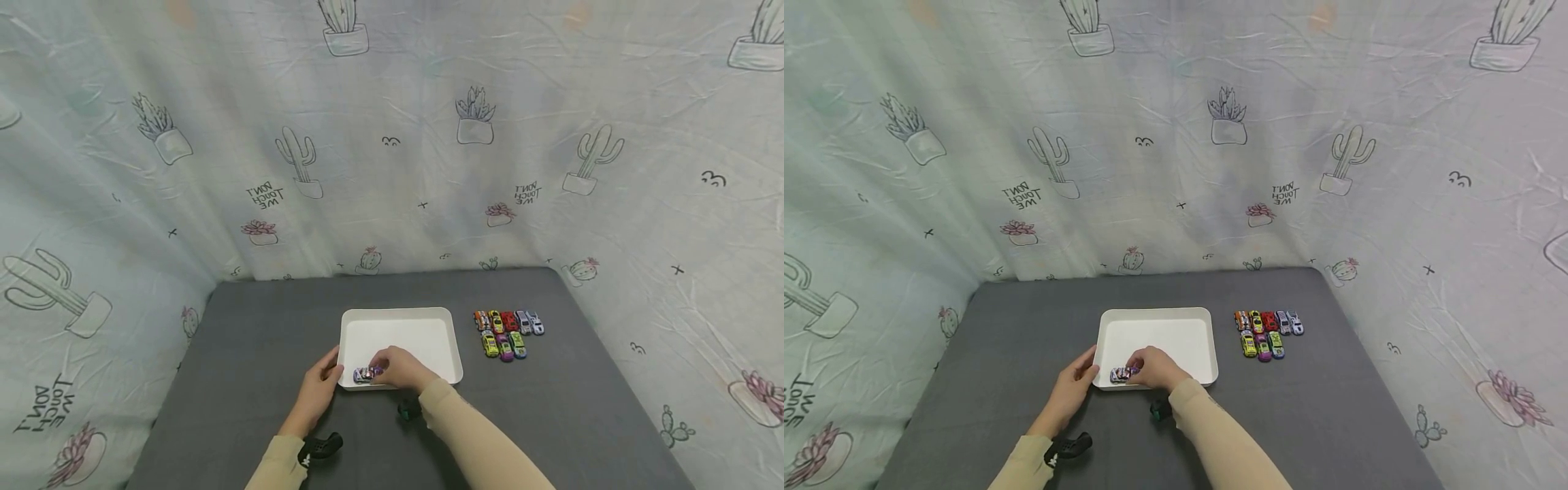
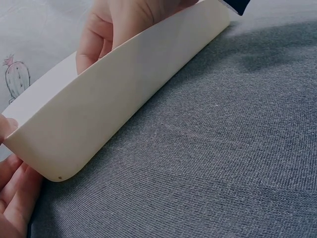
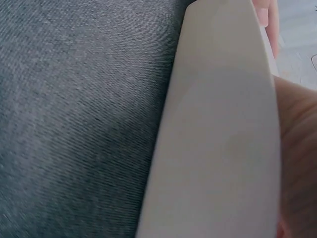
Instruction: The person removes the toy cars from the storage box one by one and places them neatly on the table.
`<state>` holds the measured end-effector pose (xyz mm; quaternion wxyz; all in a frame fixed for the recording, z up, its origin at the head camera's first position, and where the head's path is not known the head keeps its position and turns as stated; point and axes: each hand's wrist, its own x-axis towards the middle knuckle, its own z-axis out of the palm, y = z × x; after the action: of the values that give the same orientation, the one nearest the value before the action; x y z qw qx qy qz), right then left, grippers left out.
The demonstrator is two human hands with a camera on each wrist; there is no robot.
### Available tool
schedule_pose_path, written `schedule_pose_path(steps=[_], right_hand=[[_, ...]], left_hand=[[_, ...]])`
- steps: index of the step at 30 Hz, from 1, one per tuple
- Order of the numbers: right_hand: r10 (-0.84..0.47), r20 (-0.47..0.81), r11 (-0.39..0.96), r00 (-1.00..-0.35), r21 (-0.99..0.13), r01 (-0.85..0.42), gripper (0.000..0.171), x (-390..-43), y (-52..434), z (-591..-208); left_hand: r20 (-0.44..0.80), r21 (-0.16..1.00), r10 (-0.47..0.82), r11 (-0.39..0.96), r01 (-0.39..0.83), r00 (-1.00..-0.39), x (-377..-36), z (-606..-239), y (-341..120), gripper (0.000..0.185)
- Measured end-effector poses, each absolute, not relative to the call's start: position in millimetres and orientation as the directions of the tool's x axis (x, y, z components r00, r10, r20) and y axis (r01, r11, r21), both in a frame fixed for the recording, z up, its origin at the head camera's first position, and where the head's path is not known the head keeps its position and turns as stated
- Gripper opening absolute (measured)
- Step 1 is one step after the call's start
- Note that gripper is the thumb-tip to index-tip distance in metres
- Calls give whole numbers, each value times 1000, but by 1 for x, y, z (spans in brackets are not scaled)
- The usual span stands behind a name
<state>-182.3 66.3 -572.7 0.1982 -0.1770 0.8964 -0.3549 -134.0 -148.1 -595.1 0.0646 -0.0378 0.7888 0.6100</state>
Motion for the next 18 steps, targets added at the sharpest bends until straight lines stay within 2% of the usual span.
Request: schedule_pose_path(steps=[9,18], right_hand=[[-390,-216,688,-895,-714,-127,26,-178,71,-570],[-306,-89,674,-948,-723,-150,26,-173,103,-551]], left_hand=[[-171,952,10,258,-162,-985,-135,-592,-148,50],[-198,943,-4,272,-191,-980,-138,-590,-149,50]])
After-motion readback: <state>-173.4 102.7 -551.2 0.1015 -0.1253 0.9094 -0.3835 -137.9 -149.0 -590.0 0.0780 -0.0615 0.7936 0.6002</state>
